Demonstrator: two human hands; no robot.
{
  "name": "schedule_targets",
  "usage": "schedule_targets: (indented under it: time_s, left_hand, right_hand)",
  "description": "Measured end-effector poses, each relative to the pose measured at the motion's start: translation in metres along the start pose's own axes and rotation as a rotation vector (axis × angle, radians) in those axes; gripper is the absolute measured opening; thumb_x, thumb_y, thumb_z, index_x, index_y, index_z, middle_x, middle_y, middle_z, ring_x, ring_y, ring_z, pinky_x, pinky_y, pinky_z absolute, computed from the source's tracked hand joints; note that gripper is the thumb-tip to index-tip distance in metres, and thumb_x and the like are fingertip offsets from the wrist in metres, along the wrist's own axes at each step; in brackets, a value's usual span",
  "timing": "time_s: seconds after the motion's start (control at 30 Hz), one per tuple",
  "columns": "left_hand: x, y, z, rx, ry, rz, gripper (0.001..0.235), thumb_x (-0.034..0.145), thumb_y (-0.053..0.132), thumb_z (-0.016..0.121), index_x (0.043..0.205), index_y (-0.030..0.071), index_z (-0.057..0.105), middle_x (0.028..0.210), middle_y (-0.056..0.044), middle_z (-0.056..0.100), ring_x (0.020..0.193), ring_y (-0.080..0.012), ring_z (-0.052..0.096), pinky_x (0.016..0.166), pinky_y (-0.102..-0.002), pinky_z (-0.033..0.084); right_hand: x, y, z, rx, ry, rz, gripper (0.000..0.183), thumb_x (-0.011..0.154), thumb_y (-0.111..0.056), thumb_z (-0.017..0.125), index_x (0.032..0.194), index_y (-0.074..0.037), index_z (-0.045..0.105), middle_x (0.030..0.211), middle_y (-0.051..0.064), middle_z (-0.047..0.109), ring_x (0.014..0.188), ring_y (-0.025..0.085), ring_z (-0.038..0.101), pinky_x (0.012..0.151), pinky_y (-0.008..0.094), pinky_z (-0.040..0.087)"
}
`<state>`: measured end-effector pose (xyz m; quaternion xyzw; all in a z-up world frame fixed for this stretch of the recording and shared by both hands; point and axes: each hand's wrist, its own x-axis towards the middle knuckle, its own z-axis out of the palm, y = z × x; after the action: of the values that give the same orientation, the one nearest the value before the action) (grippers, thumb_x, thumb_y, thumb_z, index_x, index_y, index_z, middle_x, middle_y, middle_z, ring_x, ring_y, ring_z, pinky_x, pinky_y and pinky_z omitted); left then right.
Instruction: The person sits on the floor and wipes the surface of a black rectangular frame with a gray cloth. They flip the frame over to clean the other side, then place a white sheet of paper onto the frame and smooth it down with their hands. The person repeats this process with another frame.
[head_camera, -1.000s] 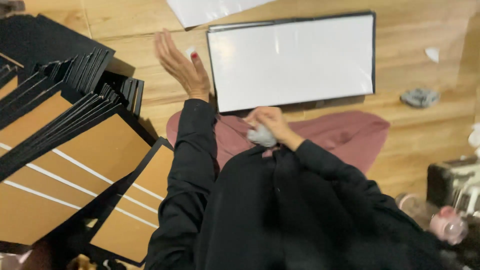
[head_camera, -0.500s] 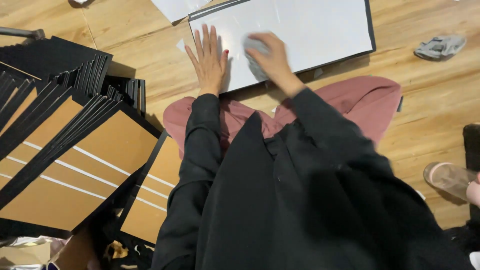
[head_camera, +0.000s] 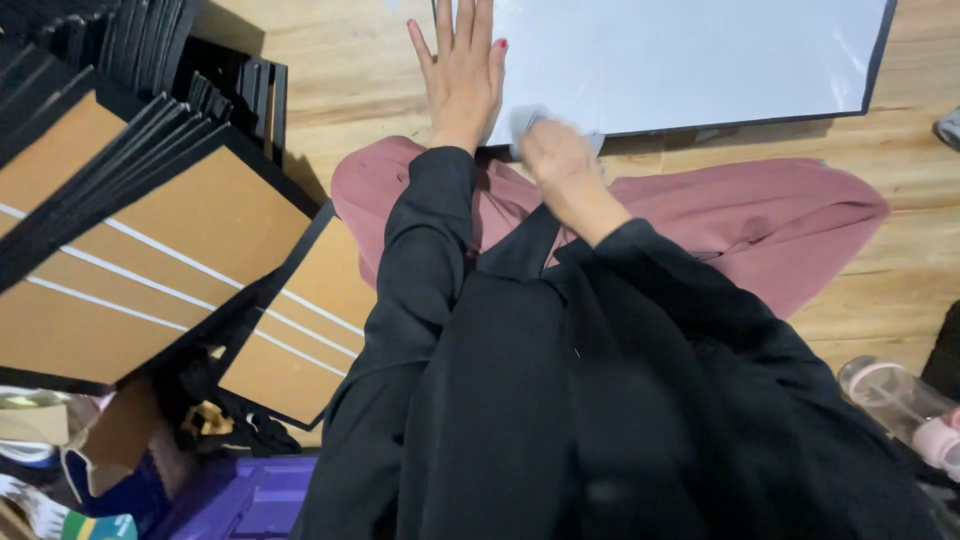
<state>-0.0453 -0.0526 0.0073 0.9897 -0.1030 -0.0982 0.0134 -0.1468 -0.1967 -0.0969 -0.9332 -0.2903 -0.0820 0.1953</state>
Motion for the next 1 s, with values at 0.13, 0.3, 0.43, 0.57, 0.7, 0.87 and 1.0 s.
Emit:
schedule_targets:
  time_s: [0.13, 0.3, 0.43, 0.57, 0.7, 0.87, 1.0]
  left_hand:
    - [0.006, -0.006, 0.009, -0.04, 0.057, 0.025, 0.048, 0.104, 0.032, 0.042, 0.142, 0.016, 0.018, 0.147, -0.001, 0.018, 0.135, -0.0258, 0.011, 0.106, -0.055, 0.007]
    - [0.012, -0.018, 0.031, -0.331, 0.152, 0.094, 0.046, 0.095, 0.029, 0.017, 0.136, 0.014, 0.031, 0.14, -0.005, 0.035, 0.13, -0.0275, 0.028, 0.104, -0.054, -0.002]
    - [0.005, -0.01, 0.014, -0.119, -0.076, 0.019, 0.052, 0.103, 0.025, 0.032, 0.147, 0.017, 0.006, 0.151, 0.0, 0.002, 0.137, -0.0222, -0.004, 0.108, -0.057, -0.001]
    - [0.009, -0.014, 0.028, -0.214, 0.034, 0.056, 0.048, 0.104, 0.032, 0.028, 0.146, 0.018, 0.009, 0.151, -0.001, 0.007, 0.139, -0.024, -0.001, 0.106, -0.058, -0.006]
    - [0.017, -0.017, 0.031, -0.226, 0.038, 0.054, 0.046, 0.103, 0.034, 0.026, 0.145, 0.019, 0.013, 0.151, 0.0, 0.011, 0.138, -0.0243, 0.002, 0.105, -0.059, -0.004]
    - [0.008, -0.018, 0.041, -0.333, 0.035, 0.096, 0.048, 0.105, 0.037, 0.019, 0.147, 0.02, 0.002, 0.152, 0.001, -0.005, 0.14, -0.0215, -0.009, 0.107, -0.06, -0.004]
    - [0.009, -0.021, 0.029, -0.471, 0.009, 0.098, 0.054, 0.099, 0.047, 0.007, 0.146, 0.021, 0.0, 0.152, 0.002, -0.004, 0.139, -0.0194, -0.012, 0.107, -0.059, -0.006]
  right_hand:
    - [0.025, -0.045, -0.062, 0.27, -0.116, 0.02, 0.004, 0.067, -0.001, 0.052, 0.07, -0.003, 0.05, 0.069, 0.014, 0.045, 0.063, 0.032, 0.043, 0.058, 0.041, 0.036]
    - [0.076, 0.006, -0.03, -0.055, 0.139, 0.116, 0.017, 0.068, 0.009, 0.049, 0.07, -0.006, 0.041, 0.07, 0.01, 0.038, 0.06, 0.027, 0.036, 0.052, 0.038, 0.027]
    - [0.074, -0.024, -0.063, -0.301, 0.223, -0.018, 0.024, 0.07, 0.018, 0.044, 0.069, -0.007, 0.04, 0.066, 0.008, 0.034, 0.057, 0.021, 0.035, 0.05, 0.03, 0.03]
    - [0.063, -0.042, -0.047, -0.002, 0.219, -0.214, 0.007, 0.081, -0.002, 0.049, 0.074, -0.003, 0.049, 0.064, 0.012, 0.042, 0.057, 0.028, 0.041, 0.052, 0.04, 0.031]
    - [0.041, -0.045, -0.067, 0.102, 0.1, -0.283, 0.019, 0.091, -0.005, 0.049, 0.073, -0.001, 0.047, 0.07, 0.012, 0.041, 0.065, 0.028, 0.041, 0.058, 0.037, 0.035]
    - [0.066, -0.019, -0.096, 0.157, 0.269, 0.062, 0.009, 0.08, 0.002, 0.044, 0.085, -0.001, 0.051, 0.075, 0.015, 0.048, 0.07, 0.032, 0.048, 0.064, 0.038, 0.04]
    - [0.099, 0.002, -0.058, 0.051, 0.368, 0.006, 0.01, 0.069, 0.003, 0.044, 0.076, -0.003, 0.047, 0.072, 0.012, 0.042, 0.064, 0.029, 0.04, 0.054, 0.039, 0.033]
